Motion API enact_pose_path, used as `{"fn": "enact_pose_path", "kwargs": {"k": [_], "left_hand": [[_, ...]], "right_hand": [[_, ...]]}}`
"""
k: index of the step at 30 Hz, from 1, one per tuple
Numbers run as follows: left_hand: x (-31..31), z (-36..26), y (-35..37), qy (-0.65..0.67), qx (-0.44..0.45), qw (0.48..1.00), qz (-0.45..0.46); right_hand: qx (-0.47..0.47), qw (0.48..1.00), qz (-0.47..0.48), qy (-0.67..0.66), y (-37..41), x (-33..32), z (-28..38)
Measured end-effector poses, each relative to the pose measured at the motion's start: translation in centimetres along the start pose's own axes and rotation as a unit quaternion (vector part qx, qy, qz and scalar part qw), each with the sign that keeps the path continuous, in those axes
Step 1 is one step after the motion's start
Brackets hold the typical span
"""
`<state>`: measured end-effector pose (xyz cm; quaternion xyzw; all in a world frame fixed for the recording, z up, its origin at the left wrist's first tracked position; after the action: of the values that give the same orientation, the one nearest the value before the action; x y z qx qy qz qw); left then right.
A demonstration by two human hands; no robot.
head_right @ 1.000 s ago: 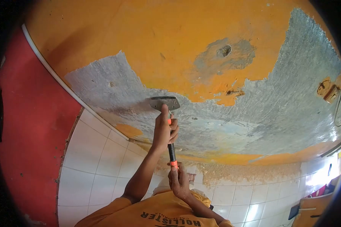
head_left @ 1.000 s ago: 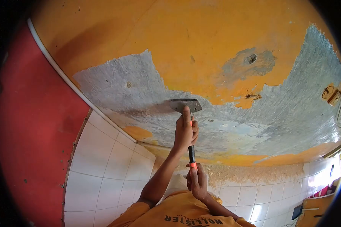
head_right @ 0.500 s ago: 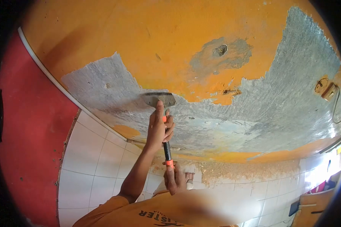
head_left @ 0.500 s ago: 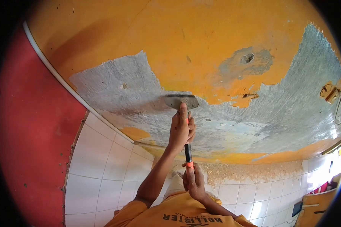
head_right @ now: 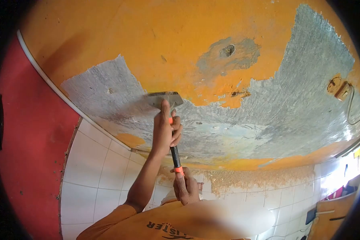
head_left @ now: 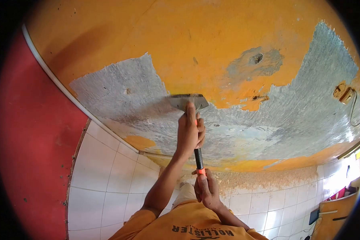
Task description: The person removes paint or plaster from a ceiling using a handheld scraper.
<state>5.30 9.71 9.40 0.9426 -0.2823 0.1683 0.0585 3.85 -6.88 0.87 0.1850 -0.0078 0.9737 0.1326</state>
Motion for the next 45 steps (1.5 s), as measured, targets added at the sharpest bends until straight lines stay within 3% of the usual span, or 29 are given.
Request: {"fn": "enact_pose_path", "kwargs": {"k": [5, 10, 13, 14, 20, 23, 28, 31, 33, 37, 41, 45], "left_hand": [[-1.6, 3.2, 0.4, -0.024, -0.031, 0.999, -0.035], [0.1, -0.6, 0.2, -0.024, -0.004, 1.000, 0.001], [-1.3, 1.7, 0.1, -0.022, -0.006, 1.000, 0.002], [-1.7, 2.7, 0.5, -0.040, -0.037, 0.997, -0.045], [-0.1, -0.8, 0.3, -0.030, 0.003, 1.000, -0.009], [-1.5, 2.1, 0.2, -0.033, -0.005, 0.999, -0.018], [-0.3, -0.2, 0.1, -0.008, -0.013, 1.000, 0.015], [-1.8, 0.8, 0.3, -0.029, -0.009, 1.000, -0.002], [-2.1, 2.1, 0.7, -0.023, -0.027, 0.999, -0.020], [-1.4, -1.0, 0.3, -0.021, -0.016, 0.999, -0.022], [-3.1, 2.0, 0.3, -0.022, -0.048, 0.998, -0.044], [-1.3, -0.5, 0.1, -0.018, 0.000, 1.000, 0.004]], "right_hand": [[0.019, 1.000, -0.008, 0.004, 0.3, -0.7, -2.7], [-0.010, 1.000, 0.011, -0.003, 0.1, 0.2, 0.4], [0.008, 1.000, -0.007, 0.013, 0.1, -0.3, -2.2], [0.017, 0.999, -0.019, 0.027, 0.2, -0.9, -3.1], [0.006, 0.999, 0.012, -0.040, 0.4, 0.9, 0.4], [0.002, 0.999, -0.008, 0.034, 0.1, -0.5, -2.5], [-0.021, 1.000, -0.017, 0.014, 0.4, 0.8, 0.1], [-0.018, 0.998, -0.027, 0.047, 0.3, 0.8, -2.1], [-0.008, 0.999, -0.023, 0.038, 0.1, 0.1, -3.3], [-0.002, 1.000, -0.007, 0.001, 0.2, 1.5, -0.9], [0.025, 0.999, -0.025, -0.012, 0.2, 0.9, -3.2], [0.011, 0.999, -0.016, -0.037, 0.0, 1.5, -1.0]]}}
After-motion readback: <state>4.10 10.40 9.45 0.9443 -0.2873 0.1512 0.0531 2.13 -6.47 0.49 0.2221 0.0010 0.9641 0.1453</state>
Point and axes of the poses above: each hand's wrist, its own y-axis away from the middle knuckle, its own x-axis out of the palm, z = x × y, the point moved 9 cm from there along -y, towards the middle knuckle, and after that the axes turned 1 degree about -y, right-handed, at the moved point
